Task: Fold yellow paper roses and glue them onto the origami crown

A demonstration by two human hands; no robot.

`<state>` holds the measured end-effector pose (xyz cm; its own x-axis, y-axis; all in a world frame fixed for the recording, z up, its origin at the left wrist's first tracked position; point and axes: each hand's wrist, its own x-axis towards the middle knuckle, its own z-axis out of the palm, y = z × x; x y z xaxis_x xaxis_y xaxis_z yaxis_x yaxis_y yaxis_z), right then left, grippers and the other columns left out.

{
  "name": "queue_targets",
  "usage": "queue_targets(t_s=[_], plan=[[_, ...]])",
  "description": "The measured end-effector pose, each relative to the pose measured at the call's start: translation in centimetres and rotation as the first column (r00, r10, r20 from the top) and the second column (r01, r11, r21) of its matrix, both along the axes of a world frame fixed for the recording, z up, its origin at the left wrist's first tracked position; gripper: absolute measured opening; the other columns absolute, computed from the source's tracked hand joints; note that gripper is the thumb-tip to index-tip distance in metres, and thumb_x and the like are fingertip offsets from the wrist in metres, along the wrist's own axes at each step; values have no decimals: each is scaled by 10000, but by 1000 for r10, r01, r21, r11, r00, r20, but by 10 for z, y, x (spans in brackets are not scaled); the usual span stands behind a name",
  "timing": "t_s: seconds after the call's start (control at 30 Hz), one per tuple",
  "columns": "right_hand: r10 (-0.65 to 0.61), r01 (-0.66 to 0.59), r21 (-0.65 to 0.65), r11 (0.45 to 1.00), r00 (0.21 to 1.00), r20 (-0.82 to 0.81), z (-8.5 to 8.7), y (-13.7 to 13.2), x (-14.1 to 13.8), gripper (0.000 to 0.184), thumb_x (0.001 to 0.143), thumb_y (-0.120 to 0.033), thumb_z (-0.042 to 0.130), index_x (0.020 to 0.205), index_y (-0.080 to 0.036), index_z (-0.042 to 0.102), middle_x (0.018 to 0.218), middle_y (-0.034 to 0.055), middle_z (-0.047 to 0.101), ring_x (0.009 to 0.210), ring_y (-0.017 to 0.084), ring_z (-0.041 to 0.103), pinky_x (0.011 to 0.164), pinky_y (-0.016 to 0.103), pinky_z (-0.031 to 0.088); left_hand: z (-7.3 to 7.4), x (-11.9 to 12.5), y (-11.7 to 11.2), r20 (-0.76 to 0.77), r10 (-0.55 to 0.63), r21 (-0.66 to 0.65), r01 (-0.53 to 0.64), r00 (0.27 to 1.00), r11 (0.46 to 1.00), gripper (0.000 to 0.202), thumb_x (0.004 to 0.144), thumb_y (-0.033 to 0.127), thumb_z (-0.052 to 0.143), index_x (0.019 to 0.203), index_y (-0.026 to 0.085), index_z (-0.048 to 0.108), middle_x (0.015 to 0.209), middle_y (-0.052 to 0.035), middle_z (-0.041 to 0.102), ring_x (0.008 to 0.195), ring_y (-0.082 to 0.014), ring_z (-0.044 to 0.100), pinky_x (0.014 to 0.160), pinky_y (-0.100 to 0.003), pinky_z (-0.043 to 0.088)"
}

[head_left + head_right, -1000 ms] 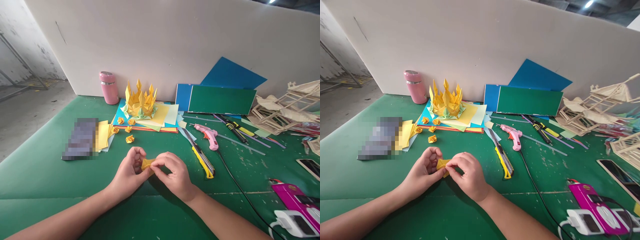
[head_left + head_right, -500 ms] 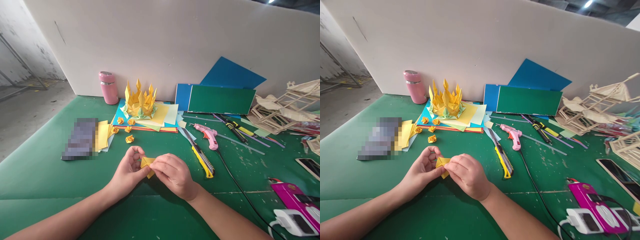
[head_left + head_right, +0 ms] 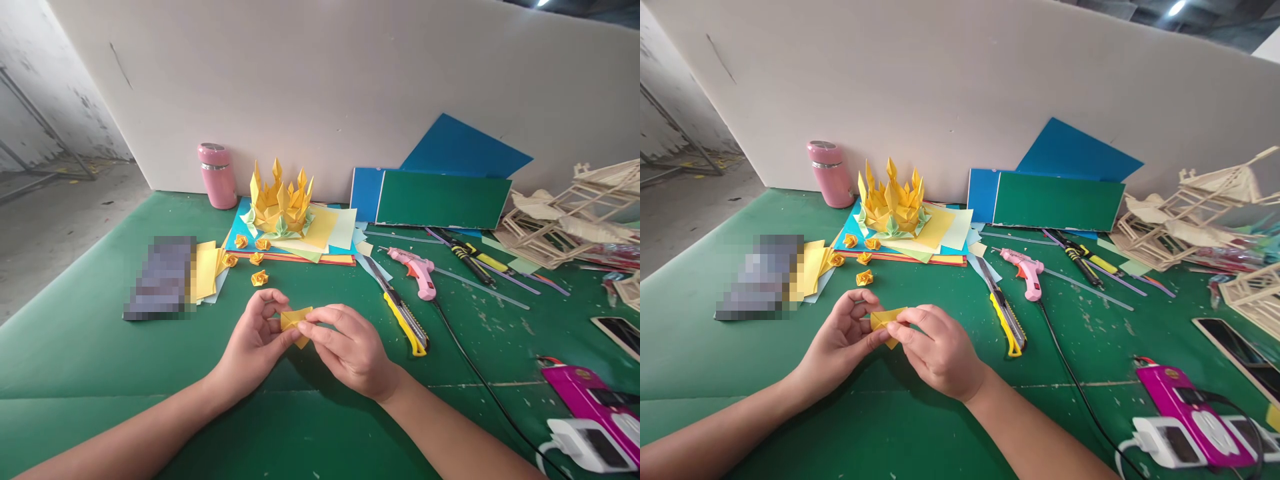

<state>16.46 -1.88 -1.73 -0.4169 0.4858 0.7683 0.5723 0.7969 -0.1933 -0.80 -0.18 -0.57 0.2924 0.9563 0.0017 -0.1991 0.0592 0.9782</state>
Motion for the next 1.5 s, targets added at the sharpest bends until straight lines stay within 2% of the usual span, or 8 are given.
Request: queue_targets(t_s=[0.23, 0.4, 0.57, 0.63, 0.7, 1.13, 1.33, 1.5], plan=[[32, -32, 7, 999, 999, 1, 1, 0, 3, 313, 846, -51, 486, 1101, -203, 585, 980, 103, 641, 887, 194, 601, 759, 354, 545, 4, -1, -3, 10, -16, 35, 15, 1000, 999, 382, 695, 325, 751, 942, 221, 479, 775, 33, 585, 621, -96, 594, 591, -223, 504], [-6, -50, -225, 973, 970, -242, -1, 0, -3, 148, 825, -133, 537, 902, -244, 598, 960, 59, 617, 908, 196, 584, 810, 385, 501, -3, -2, -4, -80, 59, 155, -46, 995, 987, 299, 715, 249, 718, 895, 222, 481, 753, 35, 578, 621, -108, 609, 595, -235, 521], [-128, -236, -548, 803, 829, -545, -4, 1, -8, 256, 809, -283, 592, 1049, -231, 518, 1052, 76, 572, 935, 190, 568, 829, 351, 498, -6, -4, -4, -230, 178, 295, -106, 957, 950, 264, 701, 151, 683, 847, 236, 480, 740, 42, 592, 681, -135, 662, 644, -254, 548], [-123, -303, -623, 721, 829, -545, -3, 2, -8, 249, 801, -329, 615, 1014, -219, 547, 969, 56, 588, 853, 169, 571, 788, 316, 505, -7, -4, -4, -252, 202, 327, -113, 946, 938, 253, 708, 144, 667, 845, 241, 478, 739, 46, 589, 679, -138, 672, 642, -255, 554], [-109, -316, -651, 691, 844, -525, -2, 2, -9, 172, 805, -343, 614, 908, -210, 579, 870, 34, 587, 799, 160, 564, 756, 300, 502, -7, -5, -5, -268, 202, 347, -101, 942, 932, 243, 711, 138, 658, 843, 242, 483, 739, 45, 591, 685, -142, 680, 655, -263, 557], [-93, -299, -563, 770, 822, -562, -3, 2, -9, 136, 814, -245, 634, 693, -212, 580, 773, 20, 612, 730, 146, 591, 662, 275, 509, -3, -2, -6, -239, 119, 272, -51, 964, 961, 268, 695, 179, 686, 853, 235, 477, 720, 32, 620, 672, -144, 665, 624, -255, 549], [-110, -348, -605, 716, 799, -590, -2, 2, -8, 107, 787, -327, 678, 781, -220, 674, 810, 32, 648, 765, 154, 620, 702, 281, 534, -4, -1, -6, -252, 172, 327, -83, 952, 941, 247, 721, 148, 661, 845, 237, 466, 719, 47, 595, 648, -128, 669, 618, -244, 554], [-168, -332, -641, 692, 790, -590, 1, 2, -5, 268, 870, -423, 540, 861, -210, 701, 858, 49, 681, 772, 157, 638, 681, 267, 540, -7, -4, -4, -272, 212, 353, -107, 939, 930, 230, 733, 165, 657, 840, 244, 469, 755, 44, 611, 685, -135, 687, 673, -267, 573]])
